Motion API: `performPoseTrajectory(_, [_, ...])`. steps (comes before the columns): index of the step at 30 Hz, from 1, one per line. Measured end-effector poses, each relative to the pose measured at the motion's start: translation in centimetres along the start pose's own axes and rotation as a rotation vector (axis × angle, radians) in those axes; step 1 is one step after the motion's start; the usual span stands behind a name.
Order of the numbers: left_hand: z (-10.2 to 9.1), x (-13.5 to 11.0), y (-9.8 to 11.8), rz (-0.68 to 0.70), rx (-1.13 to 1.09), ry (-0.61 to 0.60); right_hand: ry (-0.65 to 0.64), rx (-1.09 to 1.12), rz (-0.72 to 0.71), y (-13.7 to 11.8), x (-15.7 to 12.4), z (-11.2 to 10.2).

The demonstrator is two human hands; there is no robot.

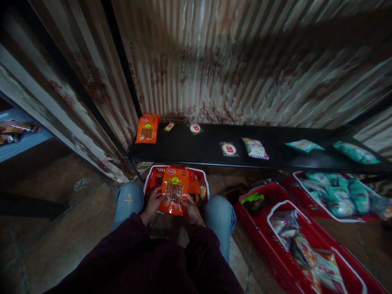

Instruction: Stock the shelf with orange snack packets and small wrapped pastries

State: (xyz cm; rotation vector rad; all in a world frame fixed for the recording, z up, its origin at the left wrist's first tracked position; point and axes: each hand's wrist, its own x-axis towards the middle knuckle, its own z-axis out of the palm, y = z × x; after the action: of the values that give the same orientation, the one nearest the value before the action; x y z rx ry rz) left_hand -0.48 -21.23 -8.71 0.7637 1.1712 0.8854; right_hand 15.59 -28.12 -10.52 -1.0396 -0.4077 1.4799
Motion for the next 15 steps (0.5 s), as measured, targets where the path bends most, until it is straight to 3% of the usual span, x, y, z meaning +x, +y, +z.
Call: performPoseTrajectory(15, [0.8,-0.4,-0.3,0.116,0.175,0.021,-0.038,0.139,0.115,-1.7,-1.2,1.8])
